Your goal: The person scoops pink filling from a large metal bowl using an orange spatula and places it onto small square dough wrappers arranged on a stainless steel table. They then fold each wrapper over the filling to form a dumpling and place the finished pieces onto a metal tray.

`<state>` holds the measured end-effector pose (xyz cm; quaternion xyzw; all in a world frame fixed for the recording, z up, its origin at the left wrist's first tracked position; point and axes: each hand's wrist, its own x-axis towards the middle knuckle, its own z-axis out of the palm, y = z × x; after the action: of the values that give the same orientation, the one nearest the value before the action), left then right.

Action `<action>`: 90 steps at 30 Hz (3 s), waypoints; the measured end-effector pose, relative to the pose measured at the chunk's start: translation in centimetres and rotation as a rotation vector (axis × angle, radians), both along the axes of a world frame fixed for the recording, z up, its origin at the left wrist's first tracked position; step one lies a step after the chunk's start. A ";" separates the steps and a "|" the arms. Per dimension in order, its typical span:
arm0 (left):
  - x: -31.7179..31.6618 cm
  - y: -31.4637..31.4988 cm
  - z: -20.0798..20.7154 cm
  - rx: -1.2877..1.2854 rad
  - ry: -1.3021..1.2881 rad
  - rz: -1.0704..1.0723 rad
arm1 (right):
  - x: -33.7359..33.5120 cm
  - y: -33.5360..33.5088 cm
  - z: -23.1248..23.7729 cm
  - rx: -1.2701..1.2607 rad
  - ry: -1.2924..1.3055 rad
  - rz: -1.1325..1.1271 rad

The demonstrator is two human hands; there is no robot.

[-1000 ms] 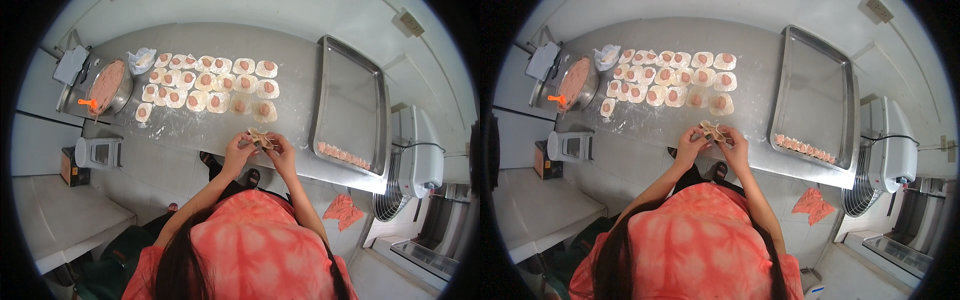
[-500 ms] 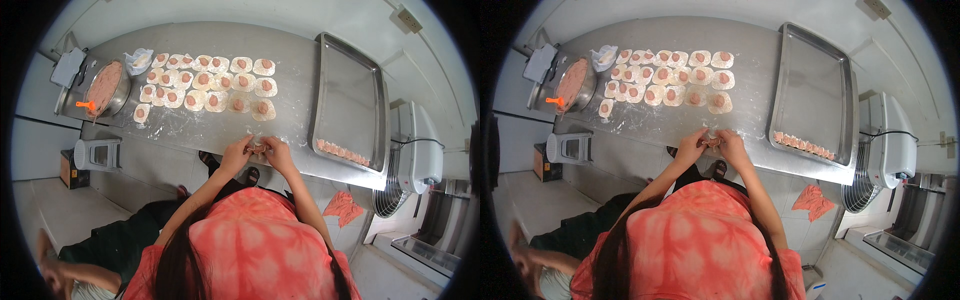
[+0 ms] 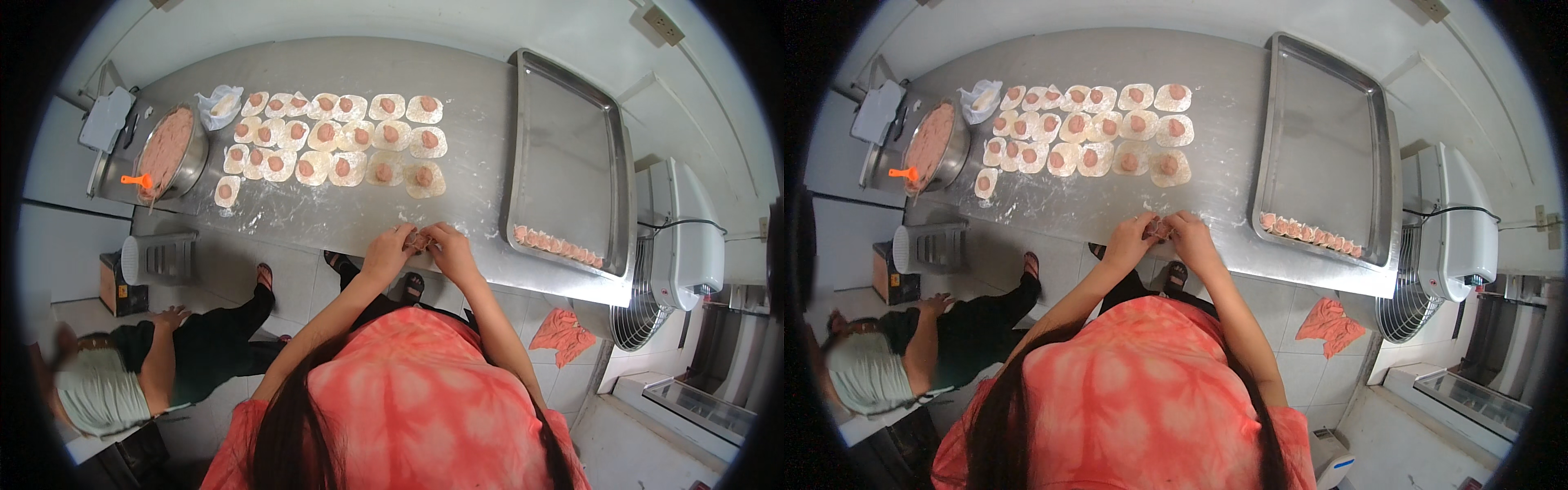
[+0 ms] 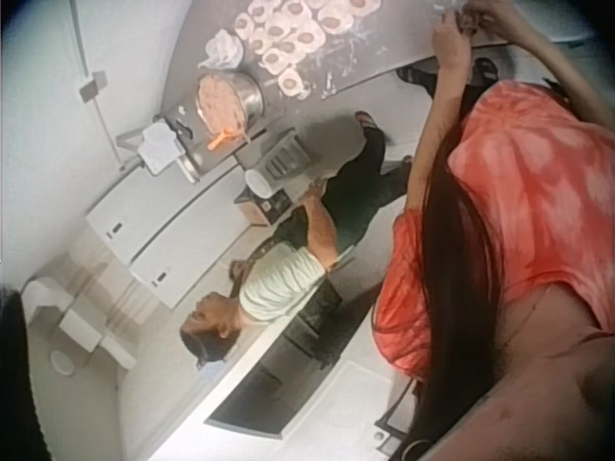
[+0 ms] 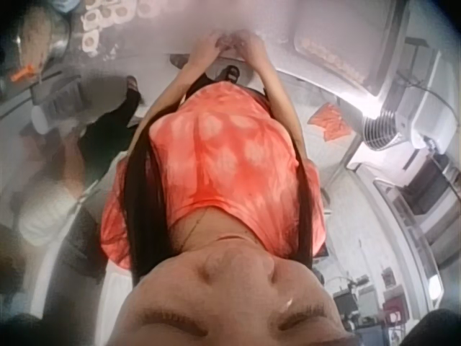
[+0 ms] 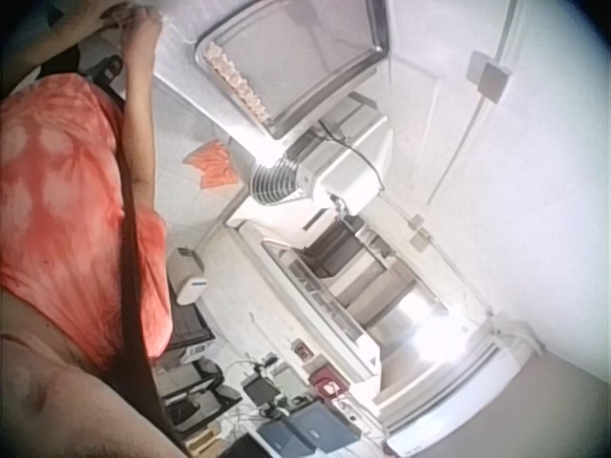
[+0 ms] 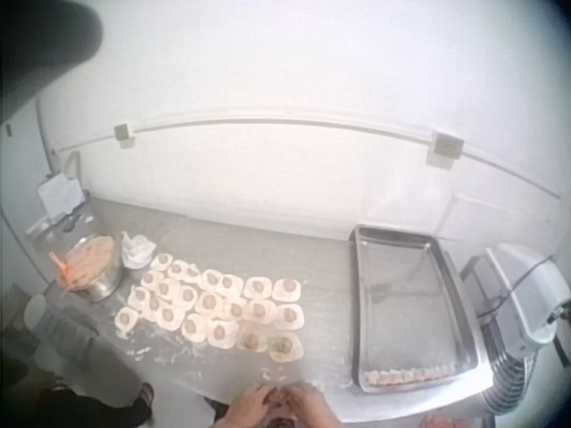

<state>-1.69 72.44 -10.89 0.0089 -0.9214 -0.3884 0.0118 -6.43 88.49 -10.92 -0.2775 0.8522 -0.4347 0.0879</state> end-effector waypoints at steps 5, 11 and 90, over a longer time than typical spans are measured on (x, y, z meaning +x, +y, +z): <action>-0.1 -0.6 0.1 0.102 -0.118 -0.066 | 0.4 -0.1 0.9 -0.012 0.069 -0.049; -0.3 0.0 -0.2 0.057 -0.165 -0.060 | 0.3 0.2 -0.9 0.019 0.031 -0.017; 6.9 -14.9 -1.1 0.076 0.016 0.466 | -6.3 30.6 5.9 0.443 0.256 -0.870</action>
<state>5.25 57.54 -11.98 0.2189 -0.8791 -0.4095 0.1080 -12.74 119.13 -4.99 0.0775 0.9647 -0.2022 -0.1498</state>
